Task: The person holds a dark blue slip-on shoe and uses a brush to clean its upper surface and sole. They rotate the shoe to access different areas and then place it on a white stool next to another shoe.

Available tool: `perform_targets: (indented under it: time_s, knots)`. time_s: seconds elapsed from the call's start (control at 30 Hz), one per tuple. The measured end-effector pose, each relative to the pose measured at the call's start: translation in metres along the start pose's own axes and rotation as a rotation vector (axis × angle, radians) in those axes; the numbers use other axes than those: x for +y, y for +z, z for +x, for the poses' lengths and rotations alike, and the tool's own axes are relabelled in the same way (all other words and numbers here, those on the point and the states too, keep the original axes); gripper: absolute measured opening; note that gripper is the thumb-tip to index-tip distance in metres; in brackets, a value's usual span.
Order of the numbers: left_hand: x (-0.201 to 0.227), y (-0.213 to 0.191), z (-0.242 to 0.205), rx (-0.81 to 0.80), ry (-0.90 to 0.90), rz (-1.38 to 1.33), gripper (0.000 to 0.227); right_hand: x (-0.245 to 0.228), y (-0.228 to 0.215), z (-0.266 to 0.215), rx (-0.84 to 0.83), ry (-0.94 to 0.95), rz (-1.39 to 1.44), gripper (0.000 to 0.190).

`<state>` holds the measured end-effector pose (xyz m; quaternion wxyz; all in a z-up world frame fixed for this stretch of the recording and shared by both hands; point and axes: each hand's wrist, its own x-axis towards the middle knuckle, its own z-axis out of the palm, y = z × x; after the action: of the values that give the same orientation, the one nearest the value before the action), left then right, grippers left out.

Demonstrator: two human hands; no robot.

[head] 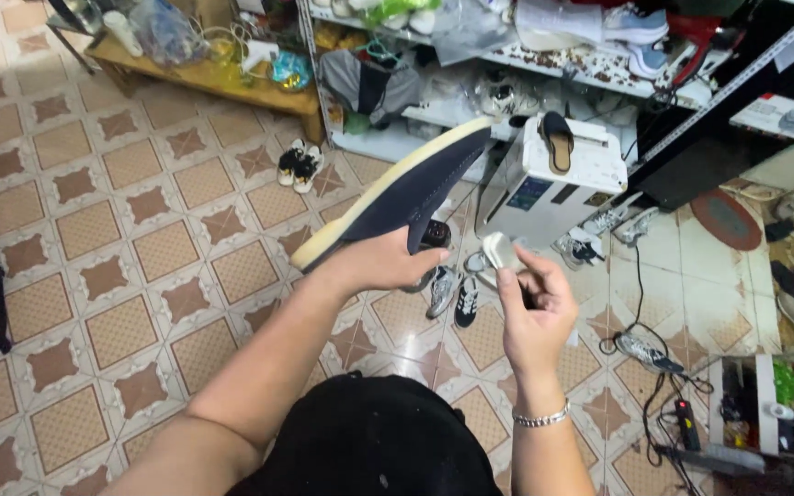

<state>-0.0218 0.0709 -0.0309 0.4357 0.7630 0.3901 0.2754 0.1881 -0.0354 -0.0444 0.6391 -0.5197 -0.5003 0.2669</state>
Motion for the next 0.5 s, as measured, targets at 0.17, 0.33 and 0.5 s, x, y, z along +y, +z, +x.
perform_targets:
  time_s: [0.17, 0.33, 0.5]
  knots:
    - [0.009, 0.001, -0.005, -0.139, -0.173, 0.015, 0.051, -0.03, 0.011, -0.002, -0.068, -0.154, -0.073, 0.031]
    - [0.011, -0.004, -0.011, -0.02, -0.031, 0.086, 0.047, -0.024, 0.009, -0.001, -0.023, -0.125, 0.022, 0.032]
    - [0.022, -0.02, -0.014, 0.138, 0.208, -0.026, 0.065, -0.02, 0.007, 0.001, 0.06, -0.064, 0.111, 0.027]
